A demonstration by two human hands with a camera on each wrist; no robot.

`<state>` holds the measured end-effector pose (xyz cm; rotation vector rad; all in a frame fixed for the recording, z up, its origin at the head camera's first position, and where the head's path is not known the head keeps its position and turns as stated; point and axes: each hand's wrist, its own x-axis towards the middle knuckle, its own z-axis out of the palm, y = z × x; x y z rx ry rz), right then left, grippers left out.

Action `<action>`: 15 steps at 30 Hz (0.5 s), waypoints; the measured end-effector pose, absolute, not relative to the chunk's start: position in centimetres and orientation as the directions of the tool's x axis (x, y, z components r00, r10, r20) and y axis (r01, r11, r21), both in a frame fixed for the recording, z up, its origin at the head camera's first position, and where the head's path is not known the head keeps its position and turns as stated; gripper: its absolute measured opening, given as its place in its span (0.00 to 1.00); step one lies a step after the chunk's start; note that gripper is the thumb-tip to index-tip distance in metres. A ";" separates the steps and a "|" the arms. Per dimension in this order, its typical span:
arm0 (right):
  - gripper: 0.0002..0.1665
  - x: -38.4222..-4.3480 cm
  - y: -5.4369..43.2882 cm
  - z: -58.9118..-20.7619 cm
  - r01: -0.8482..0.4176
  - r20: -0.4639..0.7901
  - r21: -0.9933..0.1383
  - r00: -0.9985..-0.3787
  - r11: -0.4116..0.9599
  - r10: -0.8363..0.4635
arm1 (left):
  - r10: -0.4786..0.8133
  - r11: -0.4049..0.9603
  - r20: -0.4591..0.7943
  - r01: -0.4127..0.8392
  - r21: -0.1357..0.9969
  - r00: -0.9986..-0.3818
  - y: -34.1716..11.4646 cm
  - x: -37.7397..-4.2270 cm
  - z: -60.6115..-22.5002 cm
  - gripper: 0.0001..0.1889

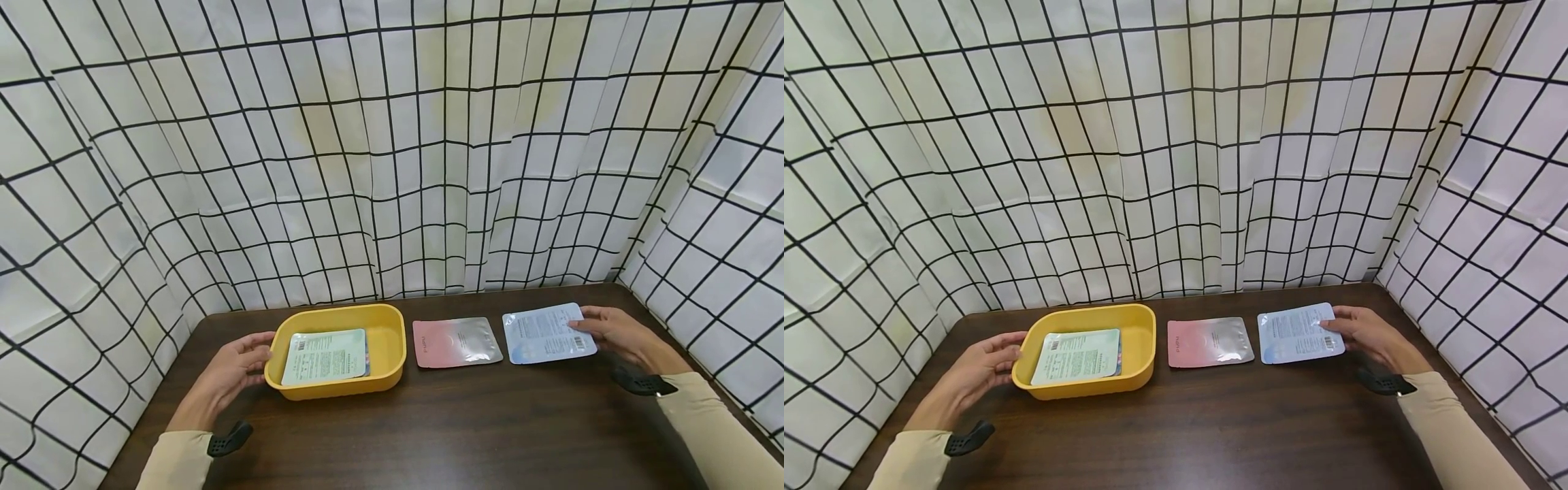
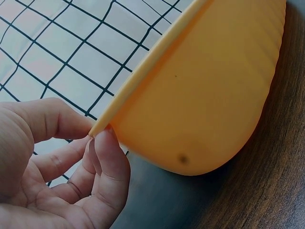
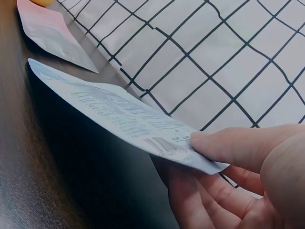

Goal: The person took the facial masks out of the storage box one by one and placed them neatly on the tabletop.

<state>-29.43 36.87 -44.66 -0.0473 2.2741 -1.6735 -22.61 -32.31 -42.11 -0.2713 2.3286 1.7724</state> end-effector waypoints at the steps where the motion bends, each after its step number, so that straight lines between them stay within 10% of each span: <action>1: 0.44 -29.4 36.9 -44.7 0.160 -0.233 -0.935 -0.950 0.318 -0.207 | -0.024 0.263 -0.271 -0.267 0.927 -0.962 -32.3 -22.6 -42.1 0.32; 15: 0.45 -29.7 37.5 -44.7 0.150 -0.238 -0.893 -0.958 0.425 -0.161 | -0.021 0.256 -0.273 -0.270 0.928 -0.962 -32.5 -22.8 -42.4 0.32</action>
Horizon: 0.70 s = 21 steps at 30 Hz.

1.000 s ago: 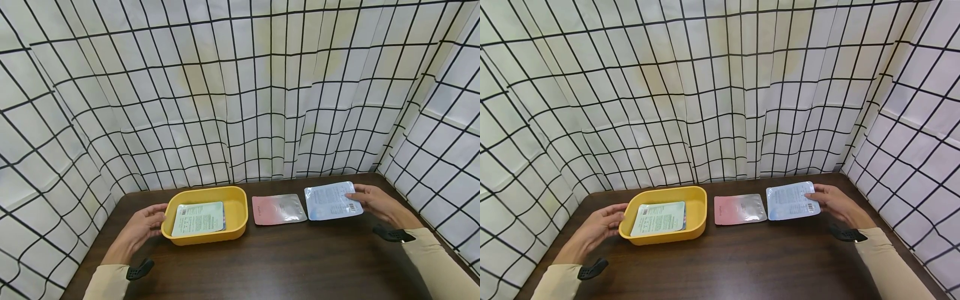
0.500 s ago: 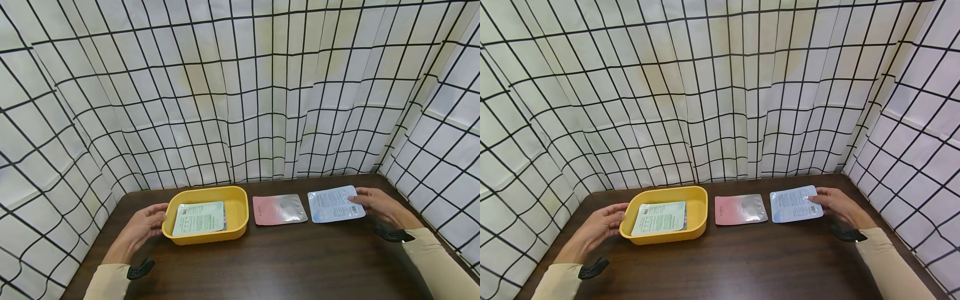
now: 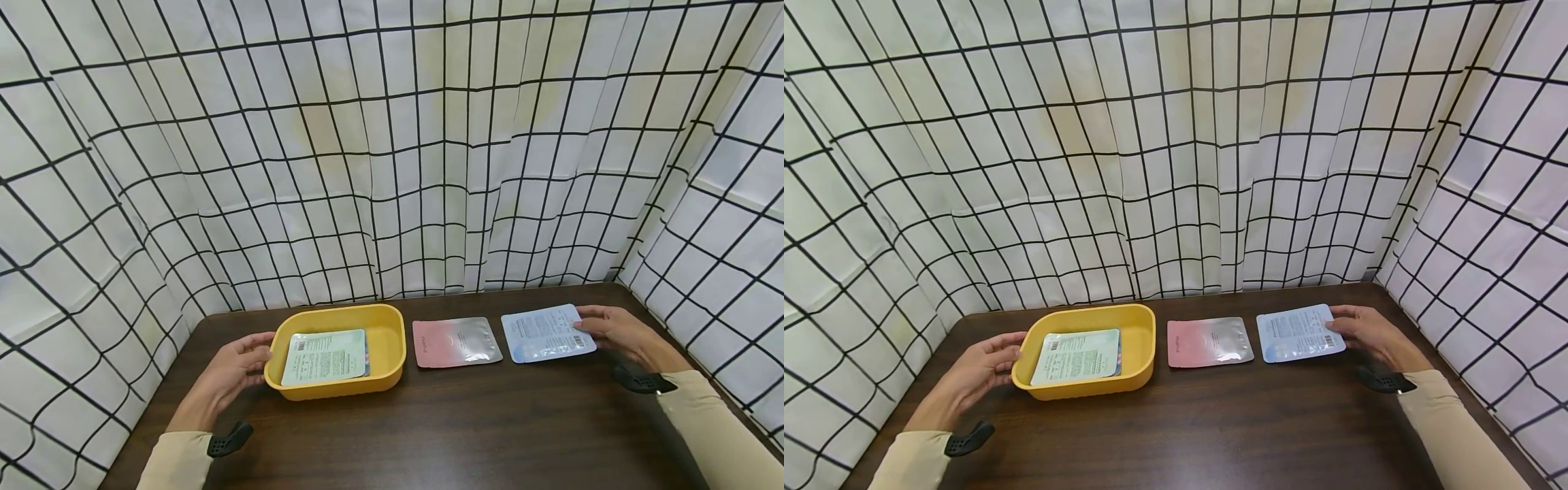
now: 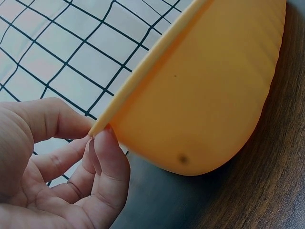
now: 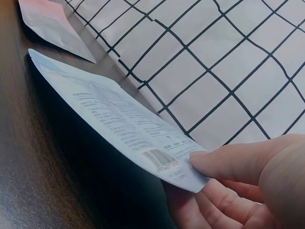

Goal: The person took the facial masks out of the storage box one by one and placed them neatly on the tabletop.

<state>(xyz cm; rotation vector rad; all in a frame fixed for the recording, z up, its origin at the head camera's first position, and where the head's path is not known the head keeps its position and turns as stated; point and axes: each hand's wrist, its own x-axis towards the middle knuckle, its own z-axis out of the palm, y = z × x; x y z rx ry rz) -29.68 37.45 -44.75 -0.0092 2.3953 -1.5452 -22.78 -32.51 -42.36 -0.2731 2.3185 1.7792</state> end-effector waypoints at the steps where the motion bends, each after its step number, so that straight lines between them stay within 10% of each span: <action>1: 0.45 -29.7 37.5 -44.7 0.146 -0.236 -0.890 -0.958 0.432 -0.162 | -0.021 0.255 -0.272 -0.269 0.929 -0.962 -32.5 -22.8 -42.4 0.32; 21: 0.44 -29.2 37.2 -43.3 0.066 -0.223 -0.819 -0.952 0.570 -0.210 | -0.021 0.257 -0.251 -0.248 0.934 -0.968 -32.3 -22.5 -42.1 0.31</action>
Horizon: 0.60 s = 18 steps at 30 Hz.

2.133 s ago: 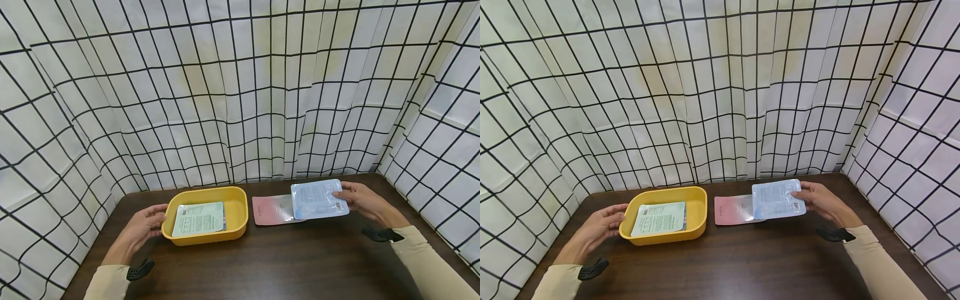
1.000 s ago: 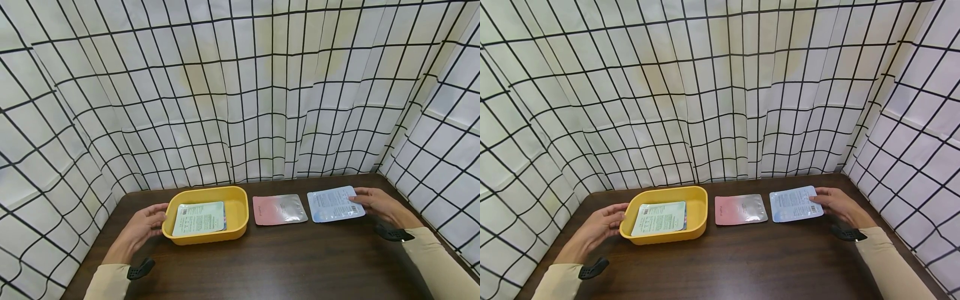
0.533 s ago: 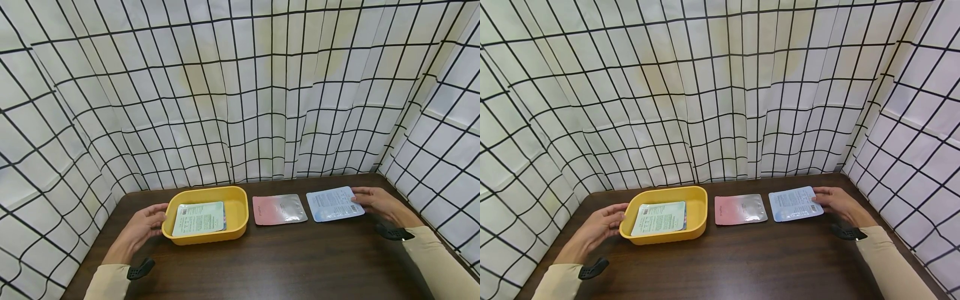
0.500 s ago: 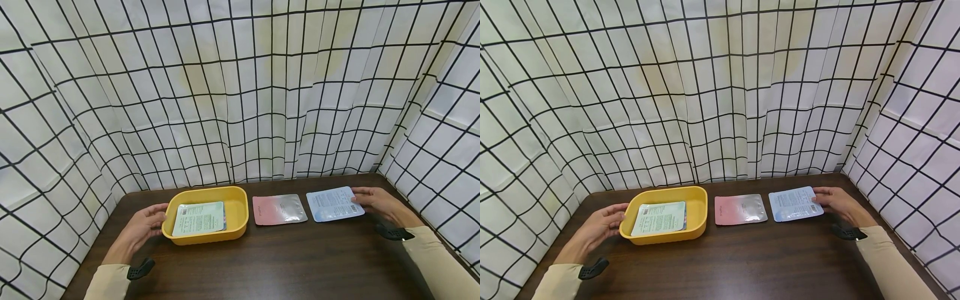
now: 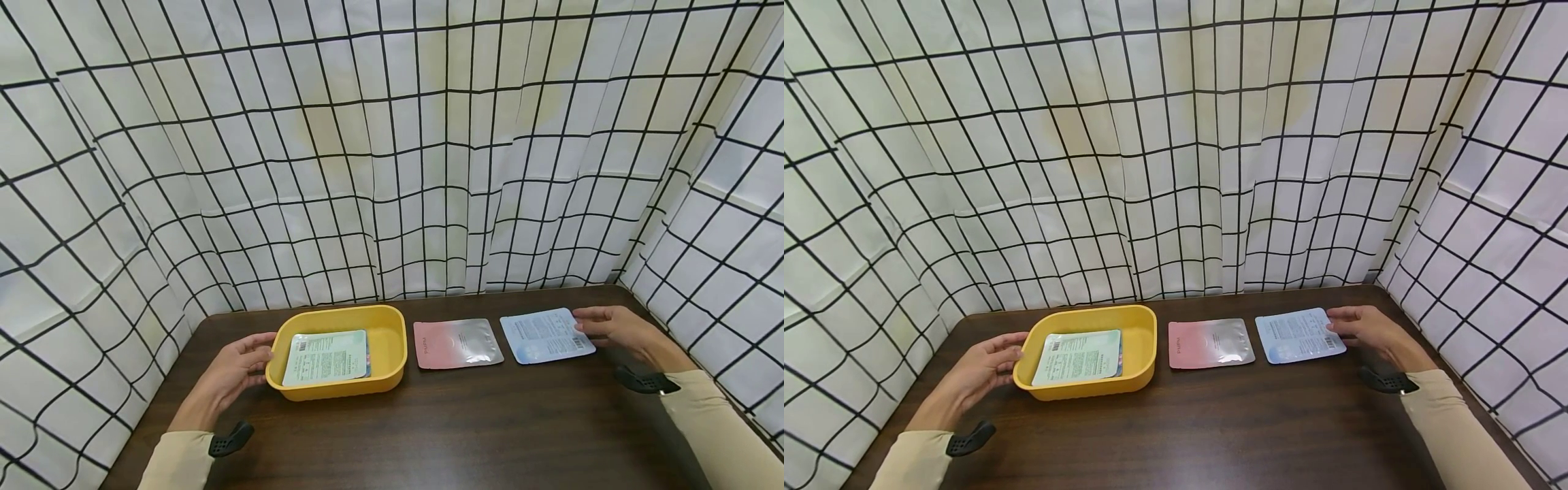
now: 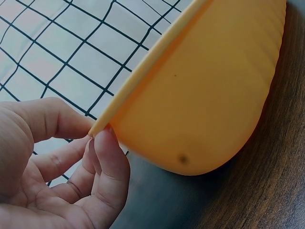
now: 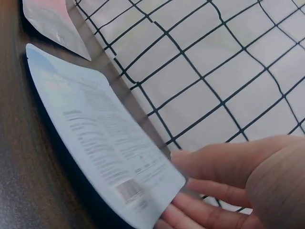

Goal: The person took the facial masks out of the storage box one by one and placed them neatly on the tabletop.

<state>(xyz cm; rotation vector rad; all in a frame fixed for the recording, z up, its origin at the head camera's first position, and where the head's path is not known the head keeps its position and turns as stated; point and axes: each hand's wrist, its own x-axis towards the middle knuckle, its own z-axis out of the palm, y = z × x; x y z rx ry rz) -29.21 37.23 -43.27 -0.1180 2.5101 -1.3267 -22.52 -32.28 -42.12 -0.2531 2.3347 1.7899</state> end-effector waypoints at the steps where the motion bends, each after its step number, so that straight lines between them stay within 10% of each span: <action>1: 0.43 -29.1 37.2 -43.1 0.057 -0.219 -0.813 -0.952 0.579 -0.214 | -0.020 0.257 -0.251 -0.248 0.934 -0.968 -32.3 -22.5 -42.1 0.31; 18: 0.39 -28.7 34.8 -41.0 -0.032 -0.103 -0.790 -0.977 0.612 -0.184 | -0.024 0.255 -0.262 -0.259 0.931 -0.965 -32.3 -22.6 -42.1 0.32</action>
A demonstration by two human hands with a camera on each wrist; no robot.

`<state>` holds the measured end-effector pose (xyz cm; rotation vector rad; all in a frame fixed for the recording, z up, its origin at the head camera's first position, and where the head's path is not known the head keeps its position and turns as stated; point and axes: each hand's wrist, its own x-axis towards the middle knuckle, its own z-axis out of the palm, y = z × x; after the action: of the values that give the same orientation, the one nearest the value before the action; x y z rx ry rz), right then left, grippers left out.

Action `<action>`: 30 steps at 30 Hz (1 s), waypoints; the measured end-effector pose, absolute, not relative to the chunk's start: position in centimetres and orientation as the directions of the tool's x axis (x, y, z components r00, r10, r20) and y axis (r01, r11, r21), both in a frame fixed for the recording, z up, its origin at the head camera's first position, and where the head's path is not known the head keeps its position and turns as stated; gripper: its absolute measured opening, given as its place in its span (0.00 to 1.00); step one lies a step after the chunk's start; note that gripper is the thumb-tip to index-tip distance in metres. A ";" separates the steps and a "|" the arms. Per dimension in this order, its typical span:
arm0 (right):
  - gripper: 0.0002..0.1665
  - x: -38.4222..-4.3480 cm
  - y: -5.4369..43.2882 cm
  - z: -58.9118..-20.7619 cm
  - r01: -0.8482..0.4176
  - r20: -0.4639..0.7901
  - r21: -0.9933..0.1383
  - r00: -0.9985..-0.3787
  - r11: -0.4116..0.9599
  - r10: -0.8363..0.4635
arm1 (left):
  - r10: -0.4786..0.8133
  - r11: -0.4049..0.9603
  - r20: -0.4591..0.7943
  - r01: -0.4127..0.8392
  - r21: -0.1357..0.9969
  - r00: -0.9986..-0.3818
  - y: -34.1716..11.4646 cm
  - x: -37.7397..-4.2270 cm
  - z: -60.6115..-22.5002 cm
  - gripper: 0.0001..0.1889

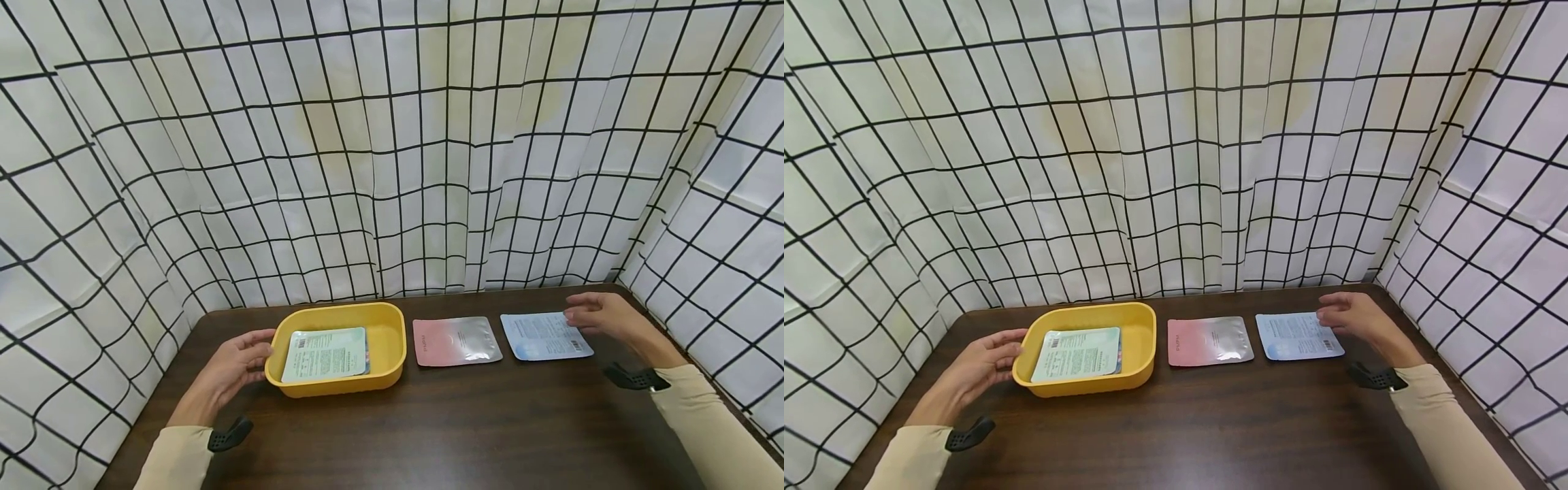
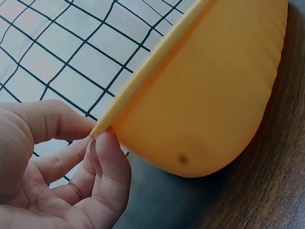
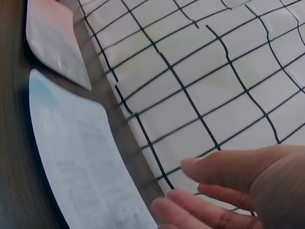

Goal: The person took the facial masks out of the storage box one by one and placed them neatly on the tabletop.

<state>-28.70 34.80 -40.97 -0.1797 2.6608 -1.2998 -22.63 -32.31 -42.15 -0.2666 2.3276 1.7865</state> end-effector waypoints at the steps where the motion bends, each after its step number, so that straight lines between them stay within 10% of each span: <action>1: 0.40 -28.7 34.5 -40.9 -0.032 -0.100 -0.797 -0.978 0.603 -0.184 | -0.022 0.255 -0.264 -0.261 0.931 -0.964 -32.3 -22.6 -42.2 0.32; 30: 0.33 -29.2 27.1 -39.2 -0.141 -0.013 -0.919 -0.922 0.367 -0.387 | -0.014 0.259 -0.255 -0.250 0.933 -0.967 -32.3 -22.7 -42.2 0.32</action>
<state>-29.20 27.07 -39.17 -0.4723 2.4009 -1.5799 -22.68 -32.32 -42.17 -0.2480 2.3303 1.7848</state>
